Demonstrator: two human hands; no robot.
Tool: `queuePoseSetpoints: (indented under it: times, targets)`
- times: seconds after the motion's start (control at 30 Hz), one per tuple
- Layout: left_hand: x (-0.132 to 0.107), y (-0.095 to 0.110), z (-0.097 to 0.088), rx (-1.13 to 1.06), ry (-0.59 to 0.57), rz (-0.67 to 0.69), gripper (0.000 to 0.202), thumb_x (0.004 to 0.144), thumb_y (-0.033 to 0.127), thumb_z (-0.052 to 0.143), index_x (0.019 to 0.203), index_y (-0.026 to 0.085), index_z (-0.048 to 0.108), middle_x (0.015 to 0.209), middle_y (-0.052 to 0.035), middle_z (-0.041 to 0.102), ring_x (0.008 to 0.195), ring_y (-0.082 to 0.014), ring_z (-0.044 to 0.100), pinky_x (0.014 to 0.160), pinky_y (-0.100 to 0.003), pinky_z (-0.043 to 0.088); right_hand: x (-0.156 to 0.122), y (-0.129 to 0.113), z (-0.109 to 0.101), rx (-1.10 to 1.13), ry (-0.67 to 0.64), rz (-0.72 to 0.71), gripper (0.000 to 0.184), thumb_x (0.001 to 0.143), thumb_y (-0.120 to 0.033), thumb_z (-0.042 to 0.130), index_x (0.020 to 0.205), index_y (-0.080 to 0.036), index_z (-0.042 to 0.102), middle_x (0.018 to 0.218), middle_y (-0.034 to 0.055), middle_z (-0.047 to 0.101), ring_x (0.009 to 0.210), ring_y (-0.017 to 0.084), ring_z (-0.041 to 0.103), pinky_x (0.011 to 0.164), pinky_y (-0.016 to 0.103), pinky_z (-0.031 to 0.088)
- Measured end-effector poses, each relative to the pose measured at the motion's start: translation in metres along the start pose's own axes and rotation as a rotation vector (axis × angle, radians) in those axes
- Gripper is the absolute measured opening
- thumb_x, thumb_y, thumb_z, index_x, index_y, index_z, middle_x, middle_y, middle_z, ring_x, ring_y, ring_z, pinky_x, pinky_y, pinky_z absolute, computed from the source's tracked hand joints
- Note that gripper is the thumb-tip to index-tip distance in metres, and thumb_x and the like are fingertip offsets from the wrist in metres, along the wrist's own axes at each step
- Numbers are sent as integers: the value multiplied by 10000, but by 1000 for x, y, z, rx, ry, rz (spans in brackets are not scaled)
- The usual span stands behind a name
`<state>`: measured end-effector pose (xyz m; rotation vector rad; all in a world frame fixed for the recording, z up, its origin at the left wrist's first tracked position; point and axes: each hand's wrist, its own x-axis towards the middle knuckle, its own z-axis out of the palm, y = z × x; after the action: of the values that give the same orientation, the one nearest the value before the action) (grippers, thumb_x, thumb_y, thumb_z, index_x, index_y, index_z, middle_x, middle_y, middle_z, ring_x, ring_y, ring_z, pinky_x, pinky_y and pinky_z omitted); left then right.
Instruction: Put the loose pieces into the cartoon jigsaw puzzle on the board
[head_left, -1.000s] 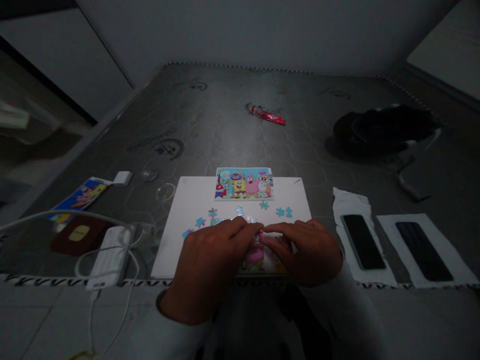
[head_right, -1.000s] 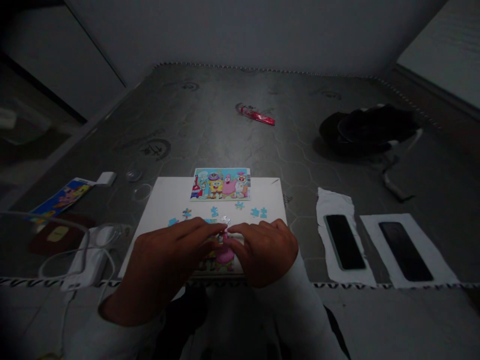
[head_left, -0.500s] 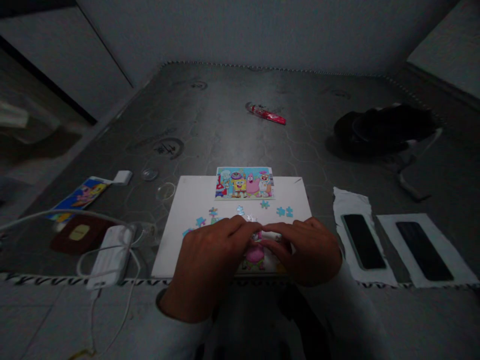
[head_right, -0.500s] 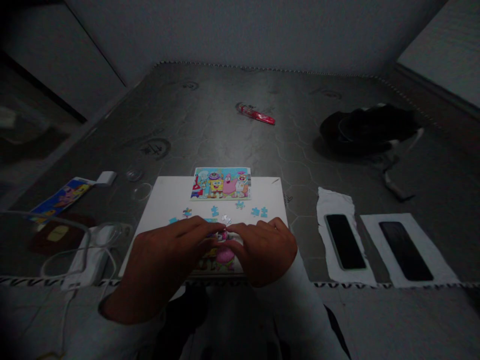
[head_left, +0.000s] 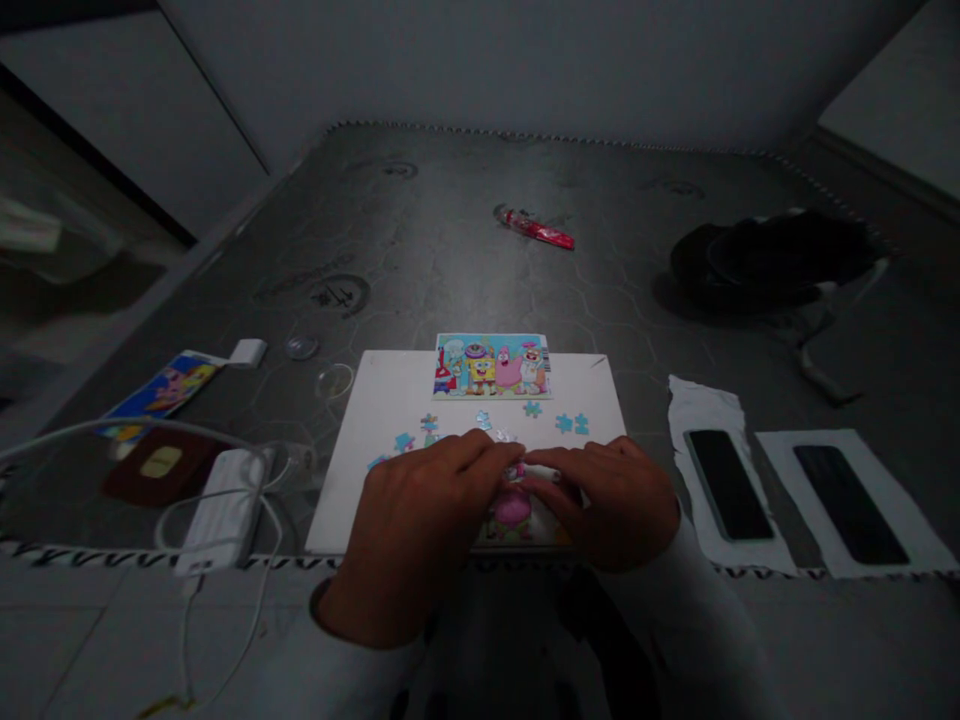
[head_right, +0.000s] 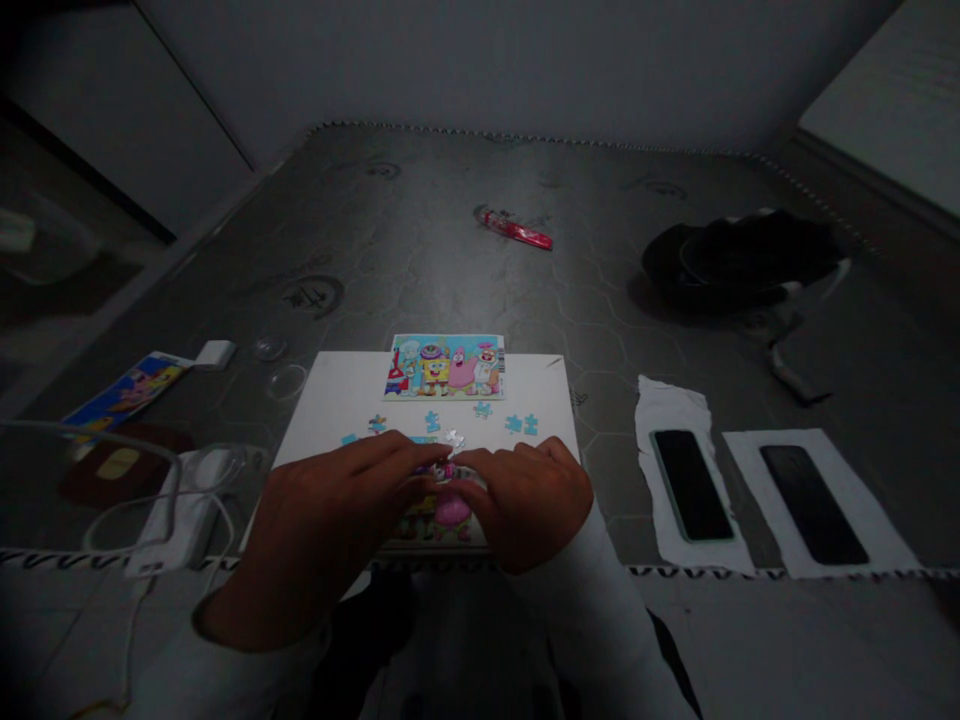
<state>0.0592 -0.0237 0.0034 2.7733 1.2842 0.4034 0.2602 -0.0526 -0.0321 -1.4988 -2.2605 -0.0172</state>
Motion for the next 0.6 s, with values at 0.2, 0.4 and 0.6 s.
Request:
queuePoseSetpoints:
  times: [0.2, 0.4, 0.6]
  targets:
    - [1, 0, 1, 8, -50, -9, 297, 848, 229, 685, 1136, 282, 639, 929, 32, 719, 720, -163, 672, 503, -270, 377, -1, 1, 1, -15, -14, 6, 250, 974, -419, 487, 994, -290, 700, 822, -62, 769, 664, 112, 662, 649, 309, 295]
    - [1, 0, 3, 18, -26, 16, 306, 818, 206, 709, 1109, 274, 647, 899, 40, 715, 701, -166, 675, 488, -277, 382, -2, 6, 0, -25, -81, -33, 275, 995, -429, 451, 1049, -301, 689, 834, -62, 766, 678, 116, 664, 644, 316, 284]
    - [1, 0, 5, 24, 23, 27, 277, 835, 178, 669, 1091, 280, 642, 880, 39, 713, 675, -152, 664, 473, -272, 364, -1, 1, 1, -42, -21, 2, 267, 985, -422, 469, 981, -288, 701, 791, -64, 759, 656, 127, 662, 650, 320, 290]
